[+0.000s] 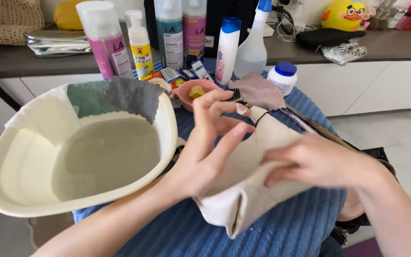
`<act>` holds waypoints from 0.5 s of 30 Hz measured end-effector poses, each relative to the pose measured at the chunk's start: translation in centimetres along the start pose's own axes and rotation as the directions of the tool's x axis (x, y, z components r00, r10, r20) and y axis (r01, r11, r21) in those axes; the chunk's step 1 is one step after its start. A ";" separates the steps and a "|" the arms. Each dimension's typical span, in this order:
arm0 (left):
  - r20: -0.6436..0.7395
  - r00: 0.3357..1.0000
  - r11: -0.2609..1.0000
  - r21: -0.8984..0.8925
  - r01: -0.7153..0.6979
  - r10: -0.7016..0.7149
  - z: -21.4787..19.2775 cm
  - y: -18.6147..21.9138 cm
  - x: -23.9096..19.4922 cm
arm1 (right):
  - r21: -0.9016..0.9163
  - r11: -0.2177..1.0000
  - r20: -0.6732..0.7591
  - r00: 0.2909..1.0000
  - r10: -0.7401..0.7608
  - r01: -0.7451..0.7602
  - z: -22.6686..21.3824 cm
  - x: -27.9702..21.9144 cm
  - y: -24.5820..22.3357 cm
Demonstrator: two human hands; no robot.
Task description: Cleaning a white quilted leather bag by wiping it with a sponge and cleaning solution at a workbench.
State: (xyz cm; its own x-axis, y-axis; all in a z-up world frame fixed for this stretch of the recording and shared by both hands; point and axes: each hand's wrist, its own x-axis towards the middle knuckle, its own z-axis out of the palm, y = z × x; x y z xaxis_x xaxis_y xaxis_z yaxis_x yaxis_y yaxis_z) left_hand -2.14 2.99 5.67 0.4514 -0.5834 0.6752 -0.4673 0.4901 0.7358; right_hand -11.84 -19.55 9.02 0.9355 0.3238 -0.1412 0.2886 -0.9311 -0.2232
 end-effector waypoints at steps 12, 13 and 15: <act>0.067 0.995 0.977 0.194 -0.085 0.073 -0.2 -0.1 -2.0 | -0.248 0.958 -0.382 0.923 0.041 -0.145 7.5 5.3 -0.8; 0.065 0.995 0.979 0.188 -0.082 0.071 -0.2 -0.3 -2.2 | -0.247 0.958 -0.377 0.925 0.045 -0.147 7.4 4.3 -1.0; 0.075 0.993 0.964 0.244 -0.108 0.092 -0.2 -0.8 -2.5 | -0.255 0.964 -0.428 0.885 -0.181 0.074 7.2 2.4 -1.5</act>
State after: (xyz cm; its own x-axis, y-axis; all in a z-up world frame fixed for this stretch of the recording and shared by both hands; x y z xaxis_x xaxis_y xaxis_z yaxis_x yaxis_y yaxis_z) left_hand -2.80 4.18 3.37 0.3479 -0.5825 0.7346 -0.6846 0.3775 0.6235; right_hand -11.47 -16.18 2.06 0.8632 0.3833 0.3285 0.3993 -0.9166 0.0201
